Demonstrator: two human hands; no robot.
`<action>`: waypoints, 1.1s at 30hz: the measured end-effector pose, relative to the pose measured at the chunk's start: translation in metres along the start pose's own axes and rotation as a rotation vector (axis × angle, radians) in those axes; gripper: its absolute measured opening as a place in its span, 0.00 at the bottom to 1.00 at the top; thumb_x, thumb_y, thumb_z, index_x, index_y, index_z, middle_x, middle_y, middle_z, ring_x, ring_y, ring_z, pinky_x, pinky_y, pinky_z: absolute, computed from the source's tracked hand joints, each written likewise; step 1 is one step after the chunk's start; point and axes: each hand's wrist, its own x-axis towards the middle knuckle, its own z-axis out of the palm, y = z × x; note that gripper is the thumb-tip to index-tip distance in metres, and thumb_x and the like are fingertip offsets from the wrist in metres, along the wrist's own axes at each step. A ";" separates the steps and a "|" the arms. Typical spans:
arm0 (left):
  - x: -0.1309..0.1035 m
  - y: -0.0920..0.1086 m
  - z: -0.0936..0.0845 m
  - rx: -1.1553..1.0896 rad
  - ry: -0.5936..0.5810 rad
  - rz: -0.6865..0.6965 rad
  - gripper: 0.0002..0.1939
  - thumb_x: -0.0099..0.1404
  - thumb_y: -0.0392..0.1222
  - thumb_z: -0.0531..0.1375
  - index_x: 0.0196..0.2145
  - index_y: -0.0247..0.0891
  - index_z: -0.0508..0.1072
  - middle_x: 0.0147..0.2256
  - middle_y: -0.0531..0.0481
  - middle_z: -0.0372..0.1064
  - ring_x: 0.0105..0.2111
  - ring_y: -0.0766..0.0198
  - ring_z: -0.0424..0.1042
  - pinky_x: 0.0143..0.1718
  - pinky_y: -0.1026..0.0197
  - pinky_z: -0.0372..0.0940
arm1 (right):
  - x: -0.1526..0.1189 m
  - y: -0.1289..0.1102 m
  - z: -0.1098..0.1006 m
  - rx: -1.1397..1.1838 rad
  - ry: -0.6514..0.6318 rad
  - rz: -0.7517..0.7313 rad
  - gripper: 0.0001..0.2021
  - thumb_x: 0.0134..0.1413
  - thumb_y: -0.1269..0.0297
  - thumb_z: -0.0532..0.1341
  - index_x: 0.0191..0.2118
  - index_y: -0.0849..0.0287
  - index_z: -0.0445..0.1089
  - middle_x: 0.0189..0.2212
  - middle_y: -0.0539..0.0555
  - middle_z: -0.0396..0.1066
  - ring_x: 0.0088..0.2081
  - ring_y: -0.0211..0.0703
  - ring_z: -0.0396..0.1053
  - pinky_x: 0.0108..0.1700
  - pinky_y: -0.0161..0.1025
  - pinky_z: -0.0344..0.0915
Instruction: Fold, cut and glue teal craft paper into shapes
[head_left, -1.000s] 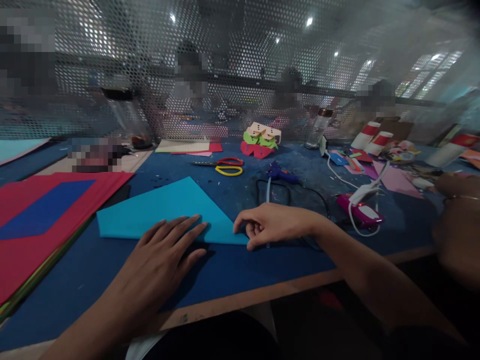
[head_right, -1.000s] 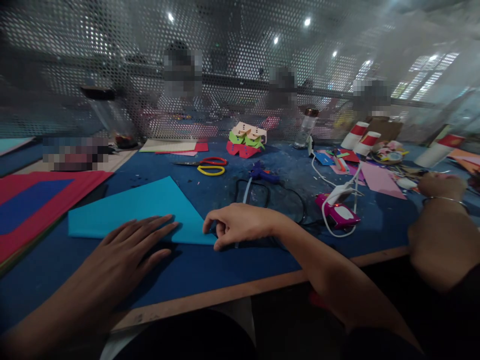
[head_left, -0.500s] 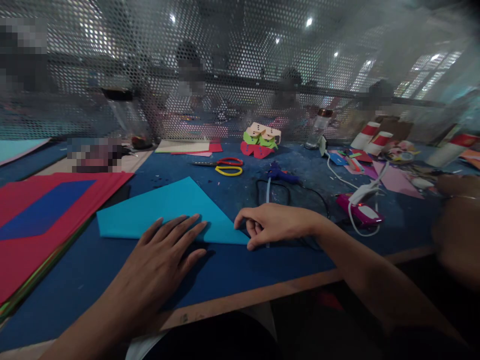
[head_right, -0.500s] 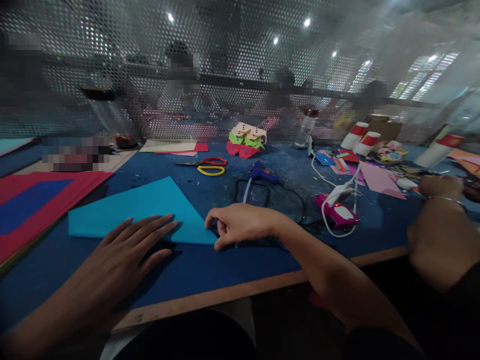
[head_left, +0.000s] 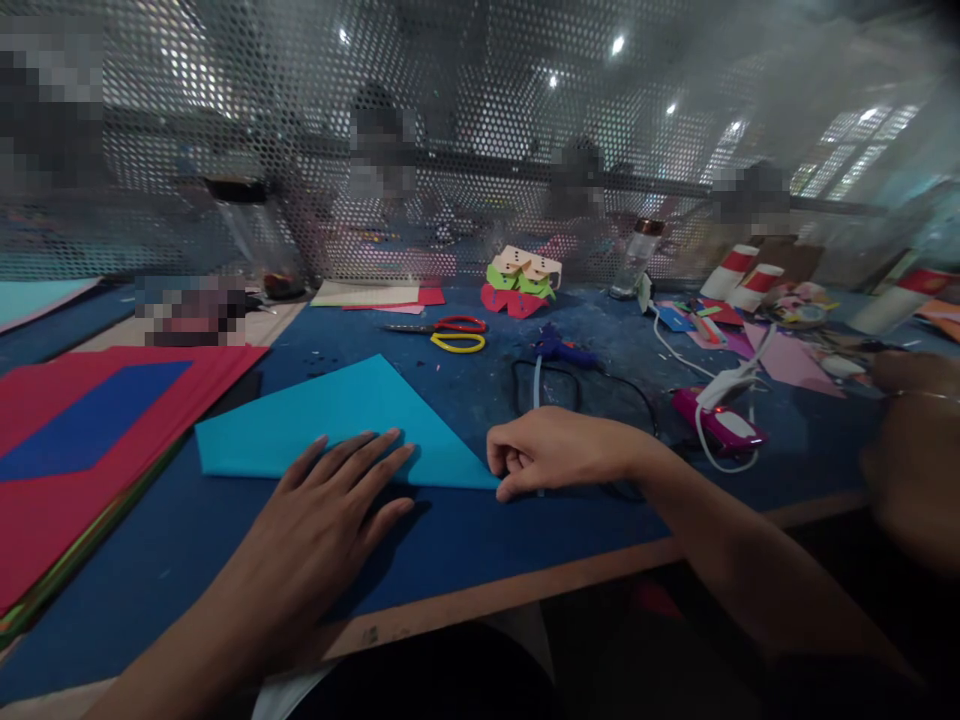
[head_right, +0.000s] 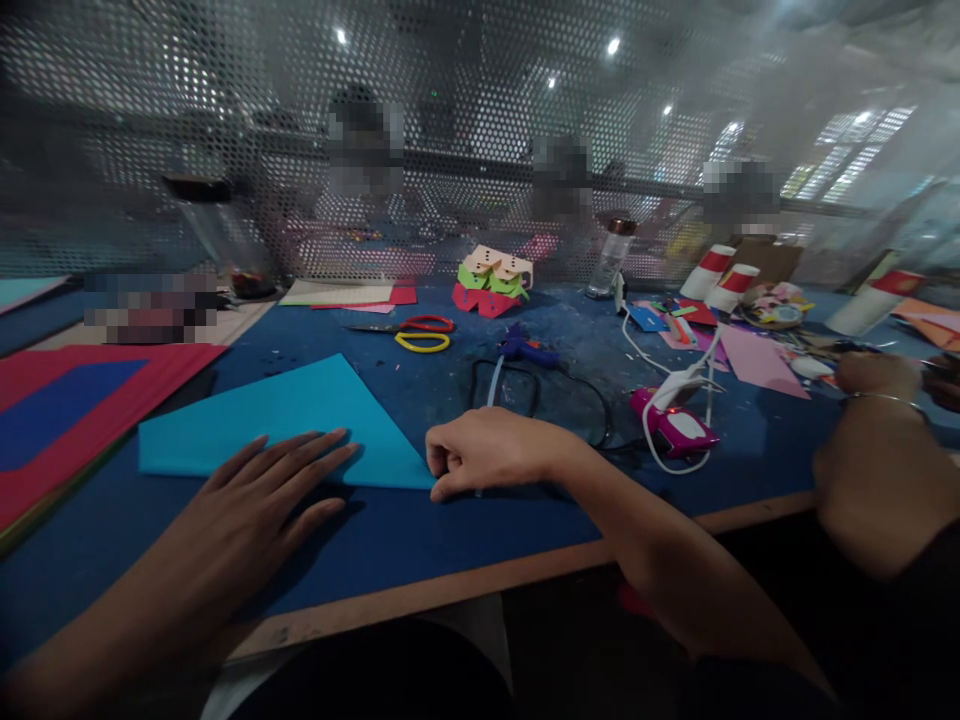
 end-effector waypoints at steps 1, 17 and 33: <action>0.000 0.000 0.000 0.001 0.000 0.000 0.30 0.76 0.65 0.46 0.67 0.52 0.63 0.68 0.50 0.60 0.67 0.46 0.60 0.67 0.35 0.48 | -0.001 -0.001 0.000 -0.010 0.011 -0.001 0.11 0.56 0.57 0.70 0.40 0.56 0.73 0.31 0.47 0.76 0.33 0.38 0.71 0.30 0.33 0.54; 0.001 0.001 0.001 -0.021 0.018 0.005 0.30 0.76 0.65 0.45 0.67 0.51 0.64 0.68 0.48 0.62 0.66 0.45 0.61 0.67 0.34 0.49 | -0.011 0.004 0.012 0.193 0.164 -0.062 0.07 0.60 0.64 0.66 0.44 0.56 0.76 0.37 0.50 0.77 0.38 0.39 0.72 0.38 0.34 0.62; 0.001 0.007 -0.005 -0.045 -0.007 -0.046 0.27 0.76 0.62 0.50 0.66 0.53 0.66 0.67 0.50 0.63 0.66 0.48 0.61 0.68 0.37 0.48 | -0.009 -0.010 0.017 0.088 0.205 -0.058 0.08 0.64 0.60 0.64 0.45 0.56 0.74 0.37 0.50 0.74 0.37 0.40 0.70 0.39 0.36 0.61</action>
